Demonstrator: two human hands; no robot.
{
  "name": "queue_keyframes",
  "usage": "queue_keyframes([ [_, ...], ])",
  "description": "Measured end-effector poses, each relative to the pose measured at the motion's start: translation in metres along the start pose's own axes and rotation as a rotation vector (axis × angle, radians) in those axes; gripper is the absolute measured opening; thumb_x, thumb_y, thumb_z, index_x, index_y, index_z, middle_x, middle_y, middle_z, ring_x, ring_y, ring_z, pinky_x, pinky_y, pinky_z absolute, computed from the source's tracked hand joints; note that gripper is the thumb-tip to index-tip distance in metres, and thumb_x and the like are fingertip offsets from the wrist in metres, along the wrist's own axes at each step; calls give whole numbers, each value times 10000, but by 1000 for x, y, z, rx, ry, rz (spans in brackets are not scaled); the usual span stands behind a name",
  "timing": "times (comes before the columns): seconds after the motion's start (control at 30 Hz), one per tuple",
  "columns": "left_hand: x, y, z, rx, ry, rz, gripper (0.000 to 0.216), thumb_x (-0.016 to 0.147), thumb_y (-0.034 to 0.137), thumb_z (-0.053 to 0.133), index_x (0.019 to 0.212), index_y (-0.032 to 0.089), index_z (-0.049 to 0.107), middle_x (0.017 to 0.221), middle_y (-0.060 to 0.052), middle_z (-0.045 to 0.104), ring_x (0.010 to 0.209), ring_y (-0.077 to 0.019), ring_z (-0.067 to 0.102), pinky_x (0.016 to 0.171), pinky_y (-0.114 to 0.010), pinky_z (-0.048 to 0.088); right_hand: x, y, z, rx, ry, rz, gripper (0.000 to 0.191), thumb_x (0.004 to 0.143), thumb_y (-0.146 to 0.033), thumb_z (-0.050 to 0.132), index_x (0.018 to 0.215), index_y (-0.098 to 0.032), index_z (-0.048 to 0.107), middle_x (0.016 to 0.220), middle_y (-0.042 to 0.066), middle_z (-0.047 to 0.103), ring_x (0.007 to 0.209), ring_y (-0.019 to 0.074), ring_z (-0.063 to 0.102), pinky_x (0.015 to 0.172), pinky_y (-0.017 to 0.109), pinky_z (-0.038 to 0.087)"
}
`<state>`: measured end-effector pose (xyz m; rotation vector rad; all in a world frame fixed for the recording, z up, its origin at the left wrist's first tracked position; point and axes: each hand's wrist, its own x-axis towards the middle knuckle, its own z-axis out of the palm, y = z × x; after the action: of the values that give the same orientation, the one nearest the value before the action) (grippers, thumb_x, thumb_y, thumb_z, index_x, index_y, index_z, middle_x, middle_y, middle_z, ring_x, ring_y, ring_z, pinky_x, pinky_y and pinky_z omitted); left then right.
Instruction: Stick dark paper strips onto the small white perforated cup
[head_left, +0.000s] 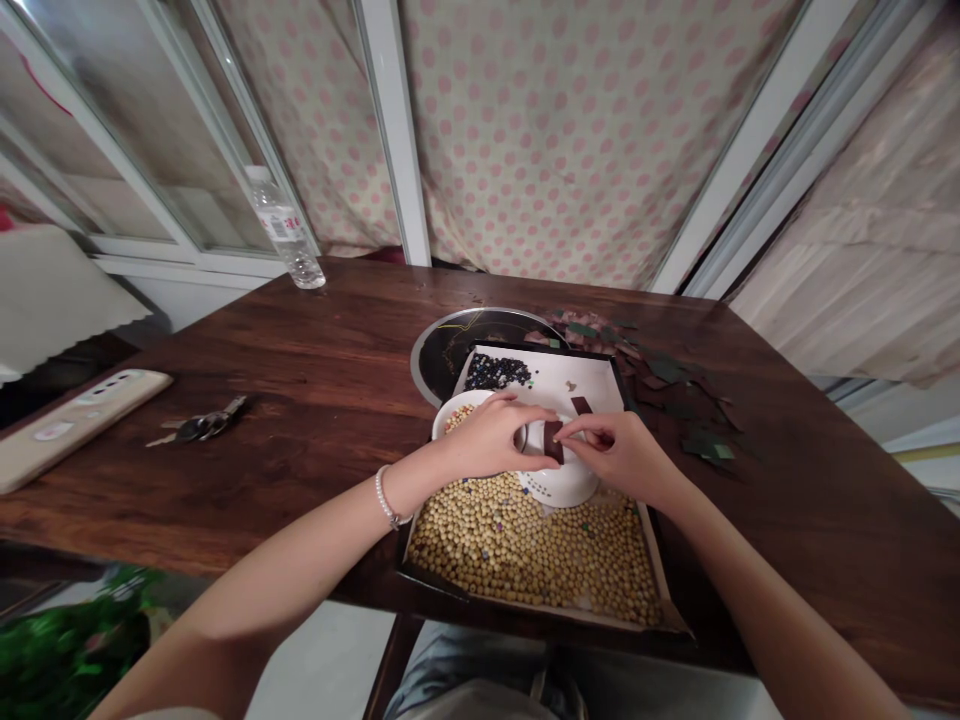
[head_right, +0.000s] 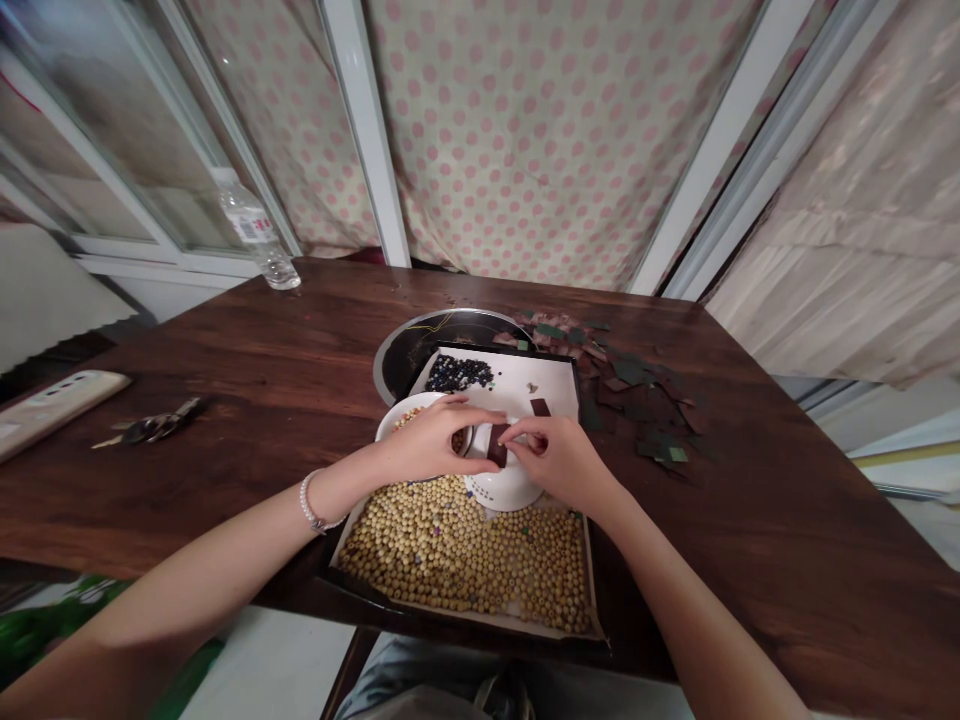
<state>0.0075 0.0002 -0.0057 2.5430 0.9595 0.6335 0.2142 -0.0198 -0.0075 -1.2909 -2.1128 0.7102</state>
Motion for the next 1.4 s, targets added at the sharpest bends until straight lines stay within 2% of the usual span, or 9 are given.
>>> queue_keyframes([
  [0.2,0,0,0,-14,4,6,519,727,490,676,1181,252,592,1144,-42,671,1084,-265,584,1016,-459,344,-1,0,0,14,6,4,188,774,-263,553,781,-183,723,476,-39,440,466,95,351,455,242,232],
  [0.6,0,0,1,-1,10,15,490,734,494,672,1150,243,609,1127,-40,677,1070,-263,588,1012,-460,355,2,-2,6,49,43,59,115,745,-258,585,695,-180,653,464,-70,320,456,85,307,458,239,219],
  [0.73,0,0,1,23,26,15,482,733,508,669,1128,236,618,1109,-41,685,1037,-260,603,1007,-459,363,2,-1,7,81,53,65,91,733,-247,591,736,-181,653,469,-80,302,454,82,295,458,233,212],
  [1.0,0,0,1,11,7,11,523,734,501,672,1173,230,590,1131,-45,678,1082,-260,585,1030,-448,338,0,2,-1,83,21,60,169,742,-277,598,752,-170,728,479,-44,408,477,90,326,462,242,221],
  [1.2,0,0,1,19,-6,3,536,733,505,674,1179,221,582,1145,-36,673,1085,-257,581,1024,-435,342,0,5,-4,46,1,62,200,743,-324,608,756,-174,739,475,-39,413,474,90,334,465,242,234],
  [1.4,0,1,1,26,-22,-10,535,738,517,663,1177,222,583,1141,-47,673,1078,-262,587,1039,-454,323,0,4,-4,40,-25,52,151,741,-296,614,728,-178,708,477,-51,386,473,87,330,462,239,224],
])
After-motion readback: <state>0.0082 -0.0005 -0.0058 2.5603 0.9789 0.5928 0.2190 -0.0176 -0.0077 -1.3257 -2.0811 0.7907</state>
